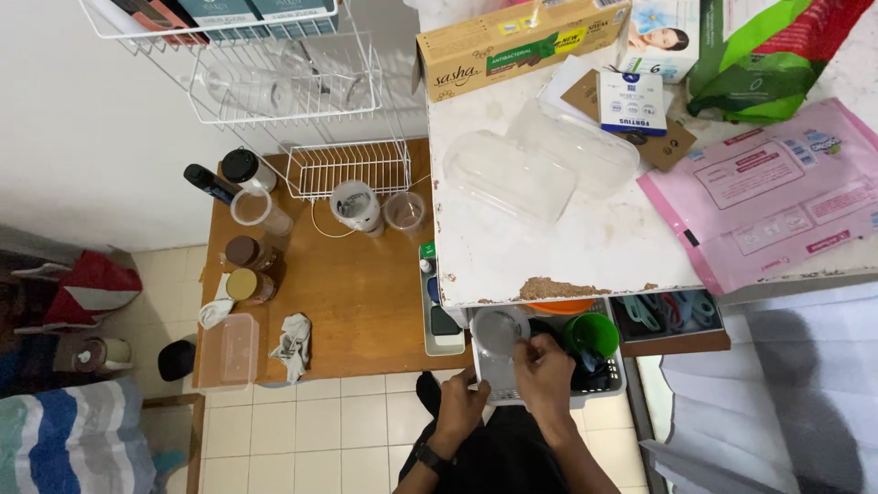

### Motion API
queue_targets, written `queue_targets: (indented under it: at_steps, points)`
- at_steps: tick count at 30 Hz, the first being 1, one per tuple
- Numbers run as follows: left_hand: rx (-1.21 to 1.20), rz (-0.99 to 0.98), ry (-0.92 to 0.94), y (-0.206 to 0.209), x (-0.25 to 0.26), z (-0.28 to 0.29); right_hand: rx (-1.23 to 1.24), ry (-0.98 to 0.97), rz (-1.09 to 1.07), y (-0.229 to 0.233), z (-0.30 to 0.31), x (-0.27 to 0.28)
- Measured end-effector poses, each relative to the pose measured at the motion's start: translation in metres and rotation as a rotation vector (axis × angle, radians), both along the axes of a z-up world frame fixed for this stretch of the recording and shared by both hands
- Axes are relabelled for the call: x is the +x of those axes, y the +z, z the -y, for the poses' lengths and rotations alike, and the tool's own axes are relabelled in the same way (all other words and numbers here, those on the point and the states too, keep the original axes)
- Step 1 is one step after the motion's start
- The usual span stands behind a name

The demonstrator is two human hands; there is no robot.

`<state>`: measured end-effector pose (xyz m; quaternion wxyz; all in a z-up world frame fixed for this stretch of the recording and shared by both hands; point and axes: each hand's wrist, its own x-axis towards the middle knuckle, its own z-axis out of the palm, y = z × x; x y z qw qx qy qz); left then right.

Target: Organizing and inspecting small plastic containers on a desk

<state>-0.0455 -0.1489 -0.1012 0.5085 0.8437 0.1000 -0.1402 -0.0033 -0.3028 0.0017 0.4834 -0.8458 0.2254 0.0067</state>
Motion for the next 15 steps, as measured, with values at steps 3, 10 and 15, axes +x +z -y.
queue_targets:
  at_steps: [3,10,15]
  points:
    - [-0.045,-0.028,-0.011,0.02,0.005,-0.001,0.018,0.008,0.0,0.006,0.001,0.0]
    - [-0.145,0.022,0.101,0.028,0.007,0.009,0.055,-0.026,0.08,0.022,0.0,0.001]
    - [-0.052,0.361,0.072,0.039,0.01,0.01,0.076,-0.014,0.145,0.02,0.003,-0.002]
